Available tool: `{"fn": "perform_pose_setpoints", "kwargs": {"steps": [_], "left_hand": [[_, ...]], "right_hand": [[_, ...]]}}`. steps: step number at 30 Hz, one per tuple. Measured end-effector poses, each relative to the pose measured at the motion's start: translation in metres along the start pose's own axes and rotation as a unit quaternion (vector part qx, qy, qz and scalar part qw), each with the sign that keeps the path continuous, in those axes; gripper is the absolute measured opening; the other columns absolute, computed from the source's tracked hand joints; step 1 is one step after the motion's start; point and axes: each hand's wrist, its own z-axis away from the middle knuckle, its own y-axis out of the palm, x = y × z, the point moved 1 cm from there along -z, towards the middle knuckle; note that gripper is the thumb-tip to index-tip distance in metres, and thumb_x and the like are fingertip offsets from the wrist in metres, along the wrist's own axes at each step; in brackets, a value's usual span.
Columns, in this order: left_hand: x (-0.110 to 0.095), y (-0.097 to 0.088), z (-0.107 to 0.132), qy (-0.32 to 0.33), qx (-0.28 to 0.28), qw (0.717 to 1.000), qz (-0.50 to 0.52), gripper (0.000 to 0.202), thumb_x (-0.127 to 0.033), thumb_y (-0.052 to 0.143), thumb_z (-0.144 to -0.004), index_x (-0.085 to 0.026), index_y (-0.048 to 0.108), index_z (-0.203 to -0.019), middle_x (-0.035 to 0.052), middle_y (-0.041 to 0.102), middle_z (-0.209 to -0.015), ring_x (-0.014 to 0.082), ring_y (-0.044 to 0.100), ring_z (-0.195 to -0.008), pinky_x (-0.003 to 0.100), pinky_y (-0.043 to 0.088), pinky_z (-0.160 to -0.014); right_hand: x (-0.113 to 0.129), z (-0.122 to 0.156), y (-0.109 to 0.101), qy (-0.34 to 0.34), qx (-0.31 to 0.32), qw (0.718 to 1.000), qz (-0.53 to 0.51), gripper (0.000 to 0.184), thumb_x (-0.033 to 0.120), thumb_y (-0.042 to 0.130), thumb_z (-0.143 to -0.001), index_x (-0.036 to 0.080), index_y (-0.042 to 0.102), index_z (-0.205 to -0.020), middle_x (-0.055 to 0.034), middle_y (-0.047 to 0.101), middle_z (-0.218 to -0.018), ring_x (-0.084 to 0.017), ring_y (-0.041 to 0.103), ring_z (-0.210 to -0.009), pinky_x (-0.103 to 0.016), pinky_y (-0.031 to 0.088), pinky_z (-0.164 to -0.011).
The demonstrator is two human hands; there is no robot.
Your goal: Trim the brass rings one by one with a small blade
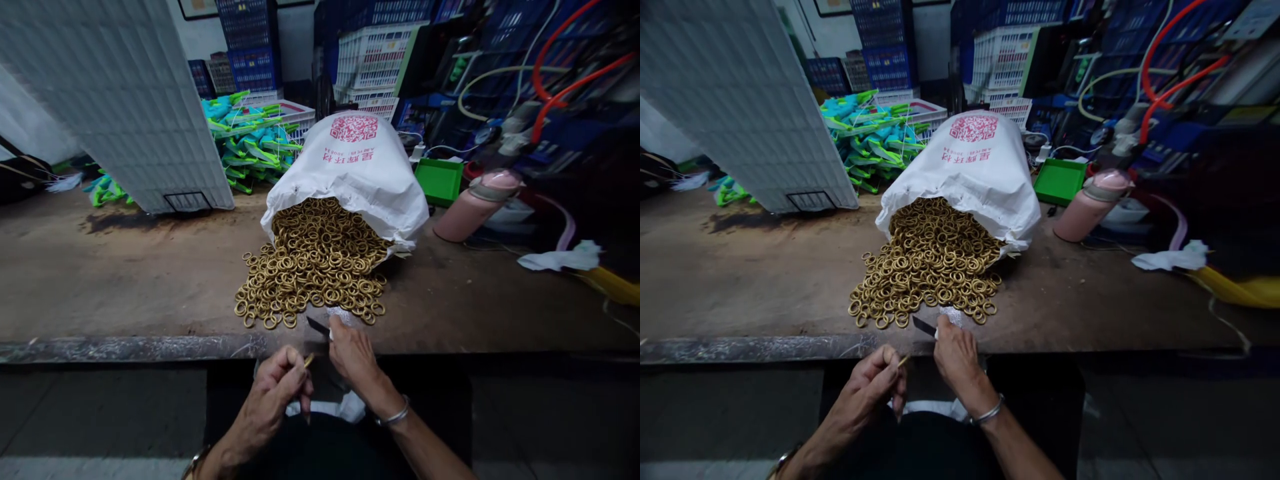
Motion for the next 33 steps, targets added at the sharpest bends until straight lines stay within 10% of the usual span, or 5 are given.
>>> {"fn": "perform_pose_setpoints", "kwargs": {"steps": [8, 18, 23, 28, 33], "left_hand": [[-0.003, -0.015, -0.002, -0.017, -0.081, 0.988, 0.134, 0.015, -0.025, 0.060, -0.074, -0.014, 0.051, -0.071, 0.0069, 0.062, -0.079, 0.0117, 0.055, -0.060, 0.020, 0.043, -0.046], [-0.007, -0.034, -0.005, -0.075, -0.069, 0.957, 0.271, 0.018, -0.026, 0.060, -0.071, -0.012, 0.053, -0.064, 0.0029, 0.056, -0.068, 0.0096, 0.052, -0.057, 0.021, 0.043, -0.048], [0.002, -0.033, -0.019, -0.035, -0.111, 0.980, 0.159, 0.021, -0.030, 0.065, -0.068, -0.014, 0.052, -0.070, 0.0012, 0.056, -0.067, 0.0098, 0.051, -0.054, 0.019, 0.040, -0.042], [0.001, -0.026, -0.028, 0.040, -0.103, 0.992, -0.068, 0.032, -0.032, 0.064, -0.068, -0.016, 0.054, -0.094, -0.0066, 0.048, -0.054, 0.0057, 0.039, -0.039, 0.017, 0.031, -0.037], [-0.001, -0.022, -0.024, 0.087, -0.086, 0.982, -0.144, 0.015, -0.029, 0.059, -0.073, -0.014, 0.060, -0.072, -0.0038, 0.050, -0.054, 0.0069, 0.042, -0.047, 0.018, 0.033, -0.046]], "right_hand": [[0.004, -0.028, 0.010, -0.040, -0.129, 0.991, -0.017, 0.028, 0.012, 0.041, -0.076, 0.017, 0.047, -0.103, -0.0066, 0.063, -0.085, -0.017, 0.057, -0.074, -0.025, 0.030, -0.061], [0.012, -0.040, 0.010, -0.003, -0.111, 0.993, 0.038, 0.021, 0.011, 0.036, -0.082, 0.017, 0.052, -0.095, -0.0071, 0.064, -0.083, -0.016, 0.058, -0.069, -0.026, 0.026, -0.056], [0.010, -0.030, 0.002, -0.057, -0.075, 0.988, -0.126, 0.012, 0.016, 0.041, -0.079, 0.018, 0.052, -0.084, -0.0015, 0.058, -0.070, -0.013, 0.049, -0.062, -0.023, 0.027, -0.055], [0.014, -0.011, -0.004, -0.121, 0.072, 0.901, -0.411, 0.020, 0.034, 0.042, -0.081, 0.018, 0.046, -0.069, 0.0045, 0.042, -0.060, -0.009, 0.037, -0.055, -0.020, 0.029, -0.052], [0.017, 0.002, -0.003, -0.075, 0.148, 0.833, -0.528, 0.018, 0.032, 0.046, -0.080, 0.018, 0.045, -0.069, 0.0082, 0.033, -0.053, -0.005, 0.028, -0.047, -0.018, 0.024, -0.045]]}}
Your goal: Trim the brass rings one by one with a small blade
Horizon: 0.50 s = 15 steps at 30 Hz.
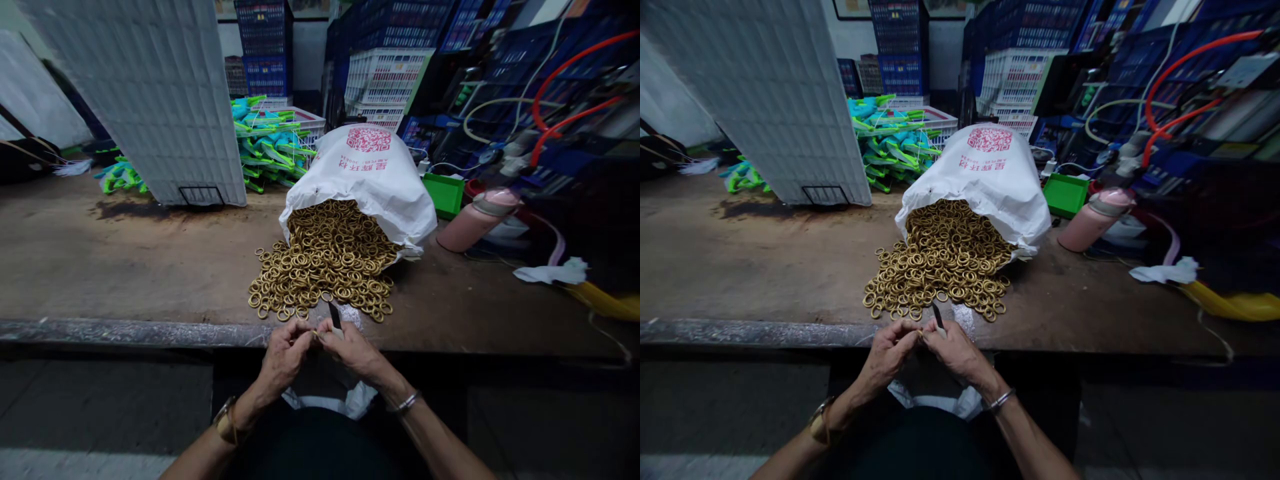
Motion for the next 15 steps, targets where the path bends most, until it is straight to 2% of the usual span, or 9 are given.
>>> {"fn": "perform_pose_setpoints", "kwargs": {"steps": [4, 8, 10, 13, 15], "left_hand": [[0.0023, 0.0000, 0.0049, 0.026, -0.035, 0.999, -0.016, 0.014, -0.028, 0.059, -0.074, -0.015, 0.059, -0.067, -0.0034, 0.052, -0.054, 0.0077, 0.042, -0.047, 0.018, 0.033, -0.047], [0.0018, 0.0016, 0.0073, 0.032, -0.060, 0.998, -0.015, 0.015, -0.030, 0.061, -0.072, -0.015, 0.059, -0.067, -0.0019, 0.055, -0.056, 0.0084, 0.045, -0.049, 0.018, 0.035, -0.049], [0.0015, 0.0024, 0.0077, 0.000, -0.052, 0.999, 0.002, 0.019, -0.034, 0.061, -0.072, -0.015, 0.057, -0.069, -0.0030, 0.054, -0.053, 0.0069, 0.043, -0.044, 0.017, 0.033, -0.045], [0.0021, 0.0030, 0.0086, -0.072, -0.010, 0.997, 0.029, 0.025, -0.041, 0.058, -0.073, -0.016, 0.054, -0.072, -0.0051, 0.050, -0.050, 0.0051, 0.039, -0.037, 0.016, 0.028, -0.037], [0.0028, 0.0030, 0.0092, -0.096, 0.013, 0.995, 0.039, 0.028, -0.044, 0.054, -0.075, -0.017, 0.052, -0.071, -0.0052, 0.050, -0.052, 0.0045, 0.039, -0.036, 0.015, 0.027, -0.035]], "right_hand": [[-0.0018, 0.0015, 0.0060, 0.028, -0.015, 0.998, -0.055, 0.024, 0.039, 0.043, -0.081, 0.019, 0.040, -0.068, 0.0098, 0.032, -0.049, -0.004, 0.024, -0.040, -0.017, 0.020, -0.040], [-0.0064, -0.0010, 0.0097, 0.041, -0.030, 0.998, -0.045, 0.031, 0.048, 0.040, -0.081, 0.019, 0.042, -0.070, 0.0081, 0.040, -0.050, -0.004, 0.026, -0.037, -0.017, 0.019, -0.036], [-0.0089, -0.0027, 0.0096, 0.030, -0.042, 0.998, -0.022, 0.033, 0.048, 0.040, -0.081, 0.018, 0.044, -0.068, 0.0067, 0.042, -0.050, -0.004, 0.029, -0.038, -0.018, 0.022, -0.038], [-0.0099, -0.0050, 0.0080, 0.002, -0.068, 0.997, 0.021, 0.030, 0.044, 0.043, -0.080, 0.017, 0.046, -0.066, 0.0062, 0.042, -0.051, -0.006, 0.034, -0.044, -0.018, 0.028, -0.044], [-0.0087, -0.0064, 0.0072, -0.017, -0.095, 0.994, 0.053, 0.027, 0.041, 0.045, -0.078, 0.017, 0.047, -0.066, 0.0060, 0.042, -0.052, -0.007, 0.036, -0.049, -0.019, 0.030, -0.048]]}}
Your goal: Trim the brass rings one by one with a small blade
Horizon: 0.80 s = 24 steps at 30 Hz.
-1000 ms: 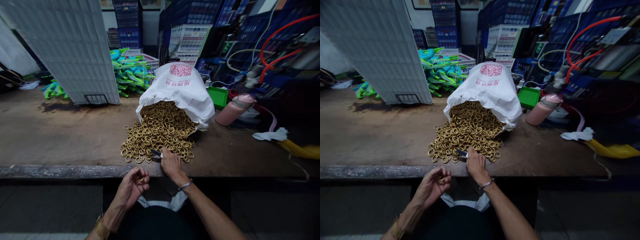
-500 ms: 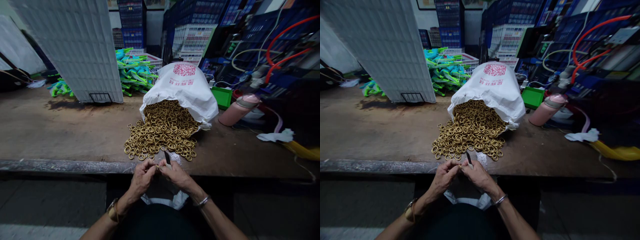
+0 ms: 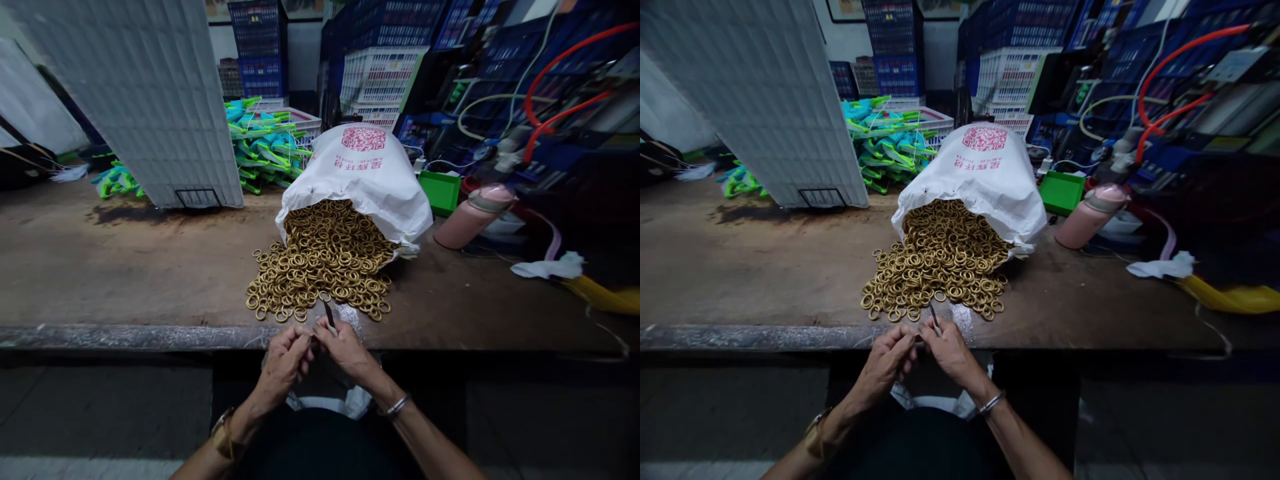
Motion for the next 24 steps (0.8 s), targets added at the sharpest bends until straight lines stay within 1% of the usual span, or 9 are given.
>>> {"fn": "perform_pose_setpoints", "kwargs": {"steps": [2, 6, 9, 10, 12, 16, 19, 21, 24], "left_hand": [[0.001, 0.000, 0.000, -0.004, 0.010, 1.000, 0.013, 0.029, -0.045, 0.053, -0.075, -0.017, 0.050, -0.069, -0.0051, 0.050, -0.053, 0.0039, 0.039, -0.036, 0.015, 0.027, -0.034], [0.002, 0.001, 0.001, -0.033, 0.022, 0.996, 0.080, 0.029, -0.044, 0.057, -0.073, -0.017, 0.047, -0.071, -0.0062, 0.049, -0.054, 0.0031, 0.038, -0.036, 0.014, 0.024, -0.033], [0.001, 0.001, 0.000, -0.031, 0.013, 0.992, 0.118, 0.028, -0.044, 0.057, -0.073, -0.018, 0.046, -0.075, -0.0066, 0.049, -0.055, 0.0029, 0.038, -0.036, 0.014, 0.025, -0.034], [0.001, 0.001, 0.000, -0.024, 0.010, 0.992, 0.120, 0.028, -0.044, 0.057, -0.074, -0.018, 0.046, -0.076, -0.0064, 0.050, -0.056, 0.0030, 0.039, -0.037, 0.014, 0.026, -0.035], [0.000, 0.001, -0.001, -0.008, 0.008, 0.993, 0.114, 0.029, -0.045, 0.056, -0.074, -0.018, 0.046, -0.076, -0.0056, 0.051, -0.059, 0.0033, 0.040, -0.039, 0.014, 0.028, -0.036], [-0.001, 0.002, -0.003, 0.012, 0.003, 0.996, 0.083, 0.030, -0.046, 0.057, -0.074, -0.018, 0.045, -0.074, -0.0041, 0.052, -0.061, 0.0037, 0.042, -0.041, 0.014, 0.031, -0.037], [-0.002, 0.001, -0.002, 0.014, -0.012, 0.998, 0.054, 0.032, -0.047, 0.058, -0.072, -0.018, 0.044, -0.071, -0.0042, 0.053, -0.059, 0.0040, 0.042, -0.040, 0.014, 0.032, -0.037], [-0.003, 0.000, 0.001, 0.010, -0.021, 0.999, 0.046, 0.033, -0.048, 0.058, -0.071, -0.018, 0.043, -0.069, -0.0047, 0.052, -0.057, 0.0040, 0.042, -0.039, 0.014, 0.031, -0.036], [-0.006, -0.001, 0.010, 0.009, 0.004, 0.998, 0.062, 0.031, -0.045, 0.057, -0.073, -0.018, 0.044, -0.069, -0.0047, 0.052, -0.056, 0.0037, 0.042, -0.038, 0.013, 0.031, -0.035]], "right_hand": [[0.001, -0.001, 0.000, -0.020, -0.025, 0.999, 0.027, 0.025, 0.039, 0.045, -0.077, 0.017, 0.047, -0.066, 0.0058, 0.042, -0.054, -0.008, 0.037, -0.052, -0.020, 0.031, -0.051], [0.001, -0.003, -0.002, -0.029, -0.026, 0.998, 0.045, 0.023, 0.036, 0.040, -0.080, 0.018, 0.048, -0.068, 0.0053, 0.043, -0.053, -0.009, 0.039, -0.051, -0.020, 0.031, -0.050], [-0.002, 0.000, -0.004, -0.050, -0.063, 0.990, 0.120, 0.022, 0.032, 0.036, -0.082, 0.019, 0.047, -0.068, 0.0033, 0.046, -0.055, -0.011, 0.043, -0.053, -0.021, 0.033, -0.053], [-0.002, 0.001, -0.005, -0.060, -0.069, 0.983, 0.161, 0.020, 0.029, 0.035, -0.082, 0.019, 0.048, -0.070, 0.0027, 0.048, -0.057, -0.011, 0.045, -0.055, -0.022, 0.033, -0.054], [-0.003, 0.005, -0.004, -0.073, -0.046, 0.968, 0.234, 0.015, 0.020, 0.036, -0.080, 0.020, 0.050, -0.076, 0.0015, 0.053, -0.062, -0.012, 0.049, -0.058, -0.022, 0.033, -0.056], [-0.002, 0.009, 0.001, -0.082, 0.002, 0.942, 0.326, 0.028, 0.007, 0.037, -0.069, 0.021, 0.051, -0.088, -0.0002, 0.062, -0.073, -0.014, 0.056, -0.067, -0.021, 0.033, -0.060], [0.000, 0.008, 0.003, -0.072, 0.005, 0.912, 0.404, 0.032, 0.005, 0.038, -0.066, 0.019, 0.050, -0.092, -0.0018, 0.063, -0.073, -0.015, 0.056, -0.066, -0.023, 0.030, -0.058], [0.002, 0.007, 0.002, -0.059, 0.003, 0.888, 0.456, 0.029, 0.006, 0.038, -0.068, 0.018, 0.050, -0.092, -0.0032, 0.063, -0.072, -0.016, 0.056, -0.064, -0.024, 0.028, -0.056], [0.002, 0.001, -0.002, -0.025, -0.020, 0.860, 0.509, 0.028, 0.008, 0.038, -0.072, 0.016, 0.050, -0.095, -0.0058, 0.063, -0.072, -0.017, 0.056, -0.064, -0.026, 0.027, -0.055]]}}
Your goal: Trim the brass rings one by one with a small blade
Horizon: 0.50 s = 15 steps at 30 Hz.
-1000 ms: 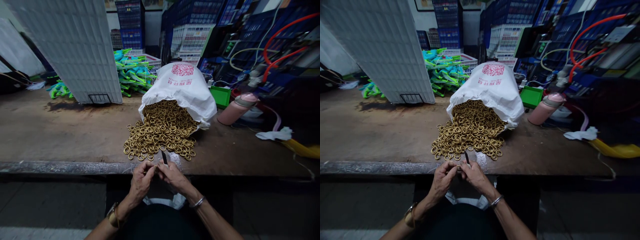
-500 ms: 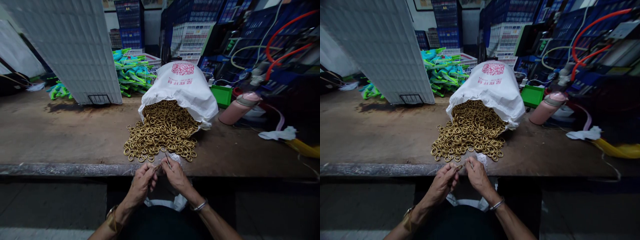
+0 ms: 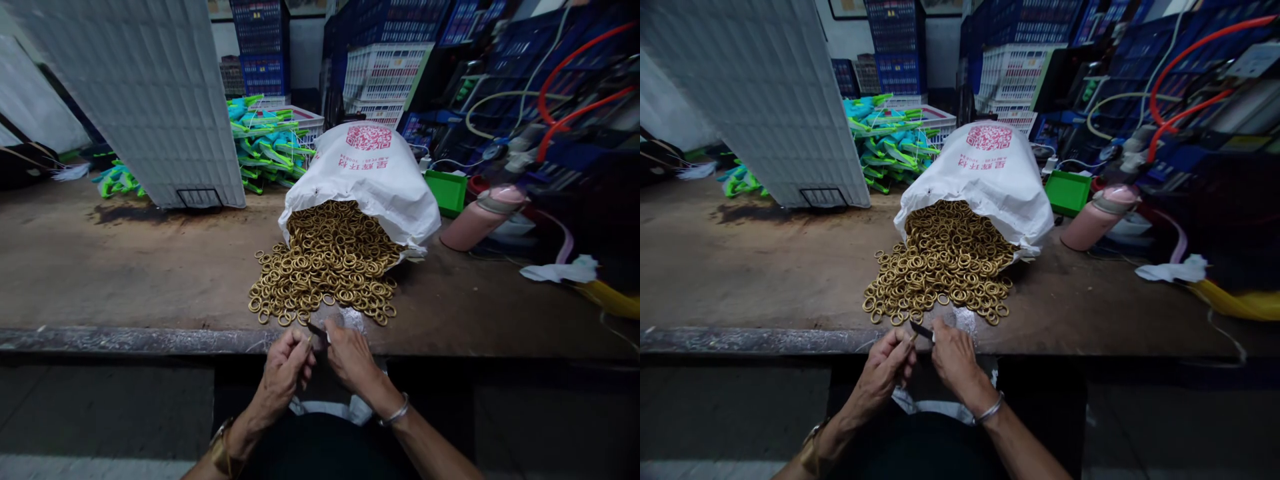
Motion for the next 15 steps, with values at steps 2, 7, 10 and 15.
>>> {"fn": "perform_pose_setpoints", "kwargs": {"steps": [2, 7, 10, 15], "left_hand": [[-0.004, 0.000, 0.005, -0.003, 0.033, 0.999, 0.037, 0.028, -0.042, 0.057, -0.075, -0.018, 0.044, -0.070, -0.0042, 0.053, -0.057, 0.0041, 0.043, -0.040, 0.014, 0.031, -0.036], [-0.012, -0.006, 0.005, -0.029, 0.018, 0.986, 0.161, 0.028, -0.041, 0.062, -0.072, -0.016, 0.047, -0.073, -0.0009, 0.056, -0.068, 0.0050, 0.044, -0.044, 0.015, 0.031, -0.036], [-0.014, -0.013, 0.000, -0.049, -0.008, 0.982, 0.184, 0.028, -0.038, 0.064, -0.069, -0.015, 0.049, -0.073, 0.0029, 0.059, -0.077, 0.0058, 0.045, -0.049, 0.016, 0.032, -0.039], [-0.015, -0.024, -0.004, -0.057, -0.013, 0.970, 0.235, 0.023, -0.032, 0.063, -0.069, -0.018, 0.051, -0.083, -0.0003, 0.058, -0.068, 0.0073, 0.046, -0.047, 0.017, 0.032, -0.039]], "right_hand": [[-0.004, -0.007, -0.001, 0.030, -0.018, 0.999, 0.016, 0.029, 0.007, 0.038, -0.072, 0.015, 0.050, -0.097, -0.0068, 0.064, -0.072, -0.017, 0.057, -0.064, -0.026, 0.027, -0.055], [-0.008, -0.027, -0.001, 0.022, -0.108, 0.994, -0.022, 0.028, 0.006, 0.040, -0.072, 0.018, 0.049, -0.095, -0.0046, 0.064, -0.077, -0.016, 0.057, -0.068, -0.024, 0.028, -0.057], [-0.004, -0.037, -0.001, -0.004, -0.126, 0.991, -0.038, 0.026, 0.011, 0.043, -0.074, 0.019, 0.047, -0.098, -0.0041, 0.064, -0.082, -0.016, 0.058, -0.073, -0.023, 0.029, -0.058], [0.004, -0.047, 0.000, 0.017, -0.093, 0.995, 0.007, 0.023, 0.017, 0.043, -0.079, 0.020, 0.047, -0.101, -0.0033, 0.064, -0.078, -0.016, 0.058, -0.068, -0.024, 0.027, -0.056]]}}
